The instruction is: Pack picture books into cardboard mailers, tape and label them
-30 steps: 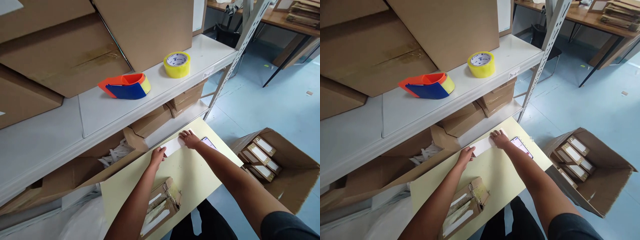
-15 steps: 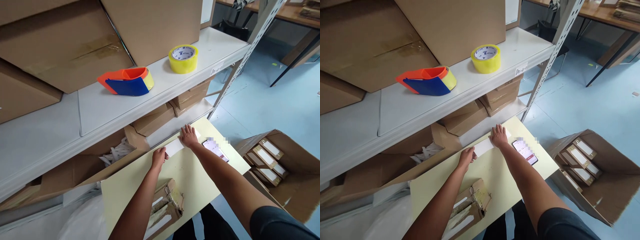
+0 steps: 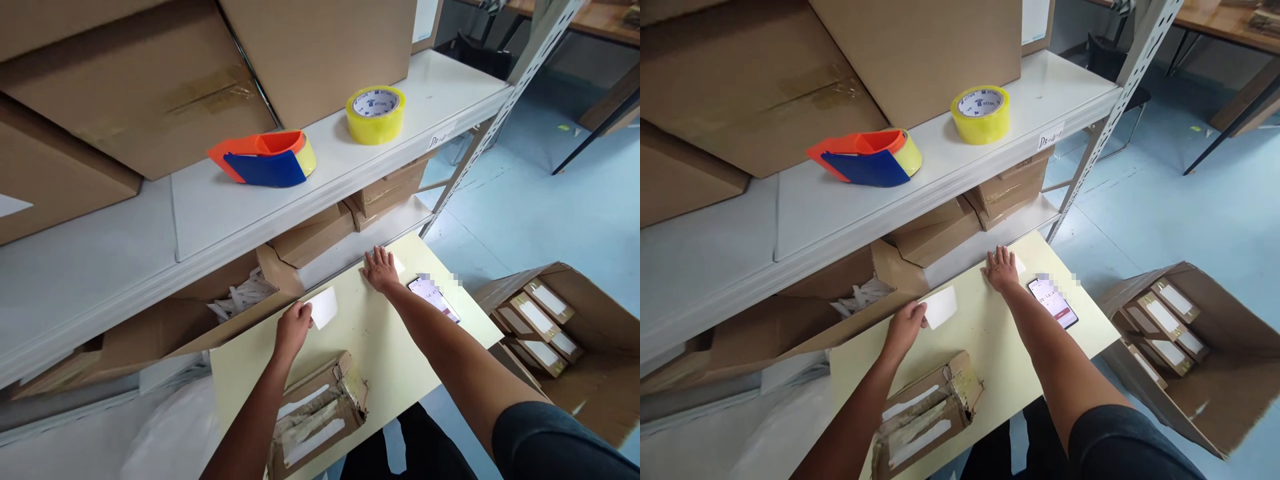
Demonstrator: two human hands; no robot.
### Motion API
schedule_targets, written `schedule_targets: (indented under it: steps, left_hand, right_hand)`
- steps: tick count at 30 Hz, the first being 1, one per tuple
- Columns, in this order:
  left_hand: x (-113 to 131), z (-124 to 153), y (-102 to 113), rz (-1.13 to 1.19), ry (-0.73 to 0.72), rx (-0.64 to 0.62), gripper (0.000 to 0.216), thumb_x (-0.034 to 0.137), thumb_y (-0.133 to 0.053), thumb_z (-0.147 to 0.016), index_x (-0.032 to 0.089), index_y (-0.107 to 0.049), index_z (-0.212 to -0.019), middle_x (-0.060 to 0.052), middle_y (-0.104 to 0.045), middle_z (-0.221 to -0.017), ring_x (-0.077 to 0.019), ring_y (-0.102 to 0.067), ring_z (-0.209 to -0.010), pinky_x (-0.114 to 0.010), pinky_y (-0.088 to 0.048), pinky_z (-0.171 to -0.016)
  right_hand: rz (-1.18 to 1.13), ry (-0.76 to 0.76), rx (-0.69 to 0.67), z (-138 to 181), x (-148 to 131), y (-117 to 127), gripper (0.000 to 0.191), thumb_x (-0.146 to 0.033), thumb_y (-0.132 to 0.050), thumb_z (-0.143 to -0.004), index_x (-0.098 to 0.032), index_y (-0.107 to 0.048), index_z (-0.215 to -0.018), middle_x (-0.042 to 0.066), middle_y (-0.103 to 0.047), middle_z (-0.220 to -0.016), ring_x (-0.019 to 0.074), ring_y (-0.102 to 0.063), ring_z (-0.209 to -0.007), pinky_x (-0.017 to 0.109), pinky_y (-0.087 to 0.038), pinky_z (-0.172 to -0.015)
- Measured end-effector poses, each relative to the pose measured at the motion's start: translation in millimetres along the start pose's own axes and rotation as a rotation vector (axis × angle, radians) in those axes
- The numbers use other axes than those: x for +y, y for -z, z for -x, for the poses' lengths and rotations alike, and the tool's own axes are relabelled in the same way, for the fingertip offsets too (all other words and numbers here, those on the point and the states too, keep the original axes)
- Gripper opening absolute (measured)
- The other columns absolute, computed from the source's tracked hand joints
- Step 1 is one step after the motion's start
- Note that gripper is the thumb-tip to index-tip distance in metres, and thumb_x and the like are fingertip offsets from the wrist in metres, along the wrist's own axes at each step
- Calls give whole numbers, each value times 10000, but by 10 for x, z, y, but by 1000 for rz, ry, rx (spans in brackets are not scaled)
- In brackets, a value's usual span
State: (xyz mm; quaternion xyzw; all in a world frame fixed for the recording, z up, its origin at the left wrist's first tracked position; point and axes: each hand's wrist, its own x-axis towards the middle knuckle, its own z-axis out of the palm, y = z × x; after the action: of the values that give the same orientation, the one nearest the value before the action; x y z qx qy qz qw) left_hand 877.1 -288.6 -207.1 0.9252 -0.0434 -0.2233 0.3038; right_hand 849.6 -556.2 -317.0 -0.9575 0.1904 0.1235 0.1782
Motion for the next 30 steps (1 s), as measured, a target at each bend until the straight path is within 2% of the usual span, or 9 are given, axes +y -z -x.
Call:
schedule_targets:
  steps: [2,4,6,9,11,15,20,24,30]
  left_hand:
    - [98,320,259,-175,-213,169,232,396,-548,-901,240,-563,-730,15,-666,-675,-166,-624,-671,-249,-426,-627]
    - [212,686,446,-298,-488,337,117,297,-567,-910,242,-605,-814,-1,-707,-785,-173,-661,-777,-259,-467,-709]
    - [314,1029,561,-379,-779,446,85,168,-592,-888,238,-621,-850,-16,-724,-844,-173,-675,-838,-267,-496,-783]
    - [399,1418,663,-441,-1041,559,218,19,-602,-835,227,-636,-890,-35,-730,-873,-172,-680,-847,-289,-524,-827]
    - [403,1597,724,-468,-1117,627,271,-25,-605,-812,223,-648,-912,-45,-733,-877,-178,-682,-847,-306,-536,-819]
    - [341,1875,845,-507,-1167,696,293,-21,-650,-800,236,-680,-938,-55,-742,-910,-194,-694,-874,-338,-552,-829]
    - [380,2293,924,-491,-1036,753,303,14,-628,-851,253,-735,-1003,-81,-729,-1048,-223,-695,-982,-384,-552,-900]
    - [654,2696,877,-377,-1031,835,312,28,-636,-851,261,-732,-1035,-75,-716,-1084,-249,-683,-1046,-426,-551,-933]
    - [1103,2821,847,-428,-942,628,233,200,-642,-926,238,-672,-1154,-83,-734,-1187,-246,-691,-1089,-399,-530,-957]
  right_hand:
    - [-147,7,36,108,-105,159,657,-449,-368,-1026,-92,-329,-1577,231,-167,-1685,361,-111,-1568,601,-91,-1226]
    - [-453,32,98,367,-249,330,580,-454,-382,-1027,-110,-482,-1483,235,-404,-1591,346,-333,-1492,556,-222,-1209]
    - [-904,41,46,773,-401,480,560,-550,-361,-1025,-160,-622,-1330,199,-672,-1306,303,-612,-1223,482,-435,-1076]
    - [-1530,144,-183,1494,-568,657,624,-671,-392,-982,-172,-670,-1232,130,-736,-1053,249,-699,-937,414,-558,-841]
    - [-1732,126,-235,1906,-618,762,527,-628,-616,-900,-197,-691,-1194,75,-730,-974,209,-687,-845,361,-562,-760]
    - [-1830,96,-211,2386,-610,986,485,-463,-840,-756,-229,-715,-1162,-1,-704,-833,153,-645,-744,310,-529,-726]
    - [-1764,88,-105,2659,-581,1258,418,-460,-829,-751,-210,-751,-1076,40,-731,-880,179,-660,-776,330,-539,-718]
    - [-1674,92,5,2852,-629,1381,390,-486,-803,-760,-214,-756,-1036,52,-735,-881,194,-664,-788,340,-553,-719]
    - [-1574,239,24,3165,-782,1456,319,-456,-758,-822,-233,-761,-1050,58,-748,-919,198,-680,-819,330,-567,-737]
